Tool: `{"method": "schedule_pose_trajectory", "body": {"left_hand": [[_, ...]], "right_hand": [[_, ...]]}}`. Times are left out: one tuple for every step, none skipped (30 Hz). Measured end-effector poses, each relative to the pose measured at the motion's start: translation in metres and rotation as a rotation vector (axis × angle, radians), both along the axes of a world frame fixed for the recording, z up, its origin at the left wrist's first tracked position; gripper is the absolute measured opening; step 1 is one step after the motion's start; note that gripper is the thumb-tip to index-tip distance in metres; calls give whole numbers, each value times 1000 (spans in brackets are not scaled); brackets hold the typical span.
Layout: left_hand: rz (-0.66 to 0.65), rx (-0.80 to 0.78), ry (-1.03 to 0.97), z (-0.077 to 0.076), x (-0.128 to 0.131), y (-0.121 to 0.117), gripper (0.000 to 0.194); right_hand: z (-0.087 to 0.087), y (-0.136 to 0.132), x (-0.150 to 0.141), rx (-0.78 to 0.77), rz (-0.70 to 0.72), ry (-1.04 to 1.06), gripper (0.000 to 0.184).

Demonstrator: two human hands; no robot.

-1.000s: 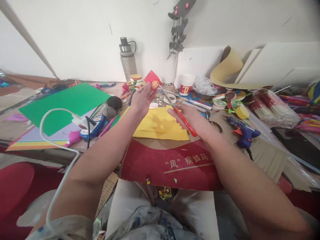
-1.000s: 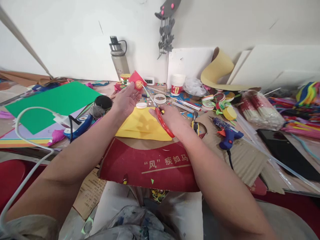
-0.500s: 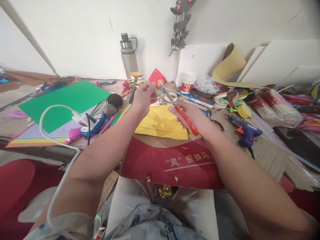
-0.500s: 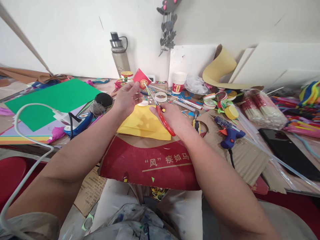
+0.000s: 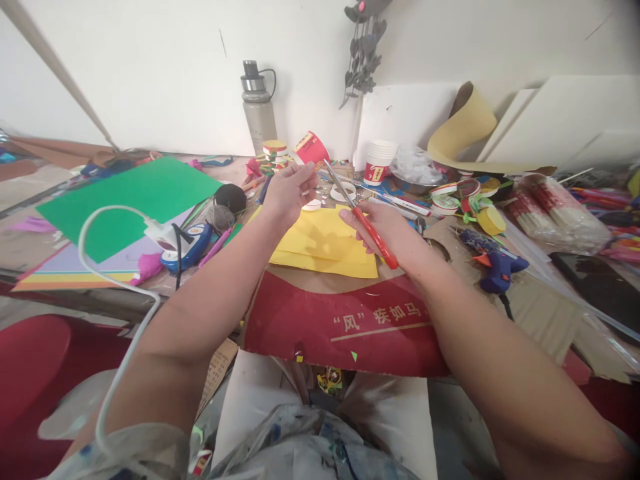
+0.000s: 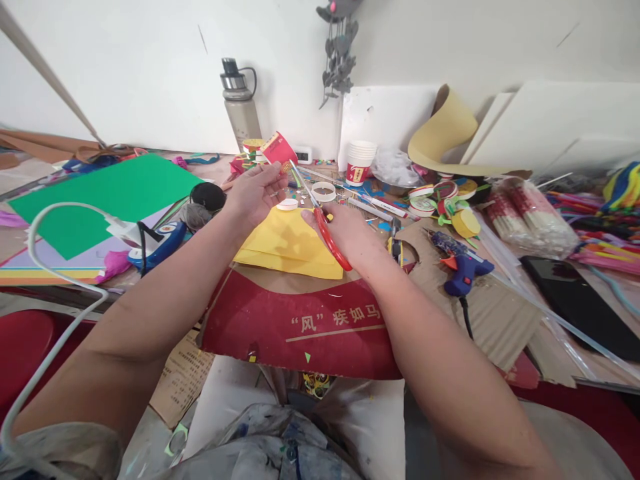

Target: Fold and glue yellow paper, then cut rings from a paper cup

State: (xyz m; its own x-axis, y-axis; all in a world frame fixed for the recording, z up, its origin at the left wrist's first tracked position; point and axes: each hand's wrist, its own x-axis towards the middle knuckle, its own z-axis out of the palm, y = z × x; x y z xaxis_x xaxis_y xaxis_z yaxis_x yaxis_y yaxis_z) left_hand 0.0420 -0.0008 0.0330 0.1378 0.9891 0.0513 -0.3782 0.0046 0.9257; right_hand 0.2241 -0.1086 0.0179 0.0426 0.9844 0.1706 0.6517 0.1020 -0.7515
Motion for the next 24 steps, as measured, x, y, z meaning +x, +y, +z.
{"method": "schedule_pose_trajectory", "body": {"left_hand": [[3,-9,-19,0,0,0,31],[-8,-16,-32,-1,1,0,32],[-33,-21,-38,-1,1,-2,32],[-71,-20,-37,-2,2,-4,32],[-119,-10,-29,-3,4,-7,31],[-172,8,-15,-4,5,-10,31],[-223,29,4,-5,7,-13,30],[-266,51,24,-6,9,-17,30],[-301,71,45,-7,10,-20,30],[-329,88,67,-7,12,-22,31],[-350,100,88,-8,13,-25,31],[-365,108,109,-8,14,-27,32],[-377,113,130,-8,15,-28,32],[-388,116,150,-8,16,-29,33],[-395,115,166,-7,17,-31,33],[-399,110,176,-7,17,-32,33],[-398,102,179,-7,18,-33,34],[-393,94,174,-7,18,-34,34],[-385,86,163,-7,19,-35,34],[-377,80,149,-7,20,-36,35],[-369,75,134,-8,21,-36,35],[-360,73,119,-8,22,-36,35],[-350,71,106,-8,23,-35,35],[-338,68,94,-8,23,-34,36]], "right_hand": [[-1,1,0,28,-15,47,53],[-2,1,-1,65,-32,111,53],[-2,2,-2,112,-48,186,53],[-1,2,-3,170,-65,264,53],[-1,2,-4,234,-79,336,52],[0,3,-5,292,-88,400,52],[0,4,-5,337,-92,453,53],[1,4,-5,365,-93,503,55],[1,6,-4,374,-94,552,58],[1,7,-4,368,-94,598,62],[1,8,-3,351,-96,634,65],[1,9,-2,327,-104,657,66],[1,10,-1,305,-123,666,66],[2,11,-1,280,-148,663,65],[3,11,0,252,-178,650,64],[4,11,0,218,-209,630,64],[6,11,-1,184,-240,604,64],[8,10,-2,154,-265,573,66],[10,9,-3,131,-281,537,67],[12,8,-5,117,-287,499,68],[13,7,-6,114,-285,459,68],[14,6,-8,118,-275,417,68],[15,4,-9,128,-262,372,67],[16,3,-9,140,-252,329,65]]}}
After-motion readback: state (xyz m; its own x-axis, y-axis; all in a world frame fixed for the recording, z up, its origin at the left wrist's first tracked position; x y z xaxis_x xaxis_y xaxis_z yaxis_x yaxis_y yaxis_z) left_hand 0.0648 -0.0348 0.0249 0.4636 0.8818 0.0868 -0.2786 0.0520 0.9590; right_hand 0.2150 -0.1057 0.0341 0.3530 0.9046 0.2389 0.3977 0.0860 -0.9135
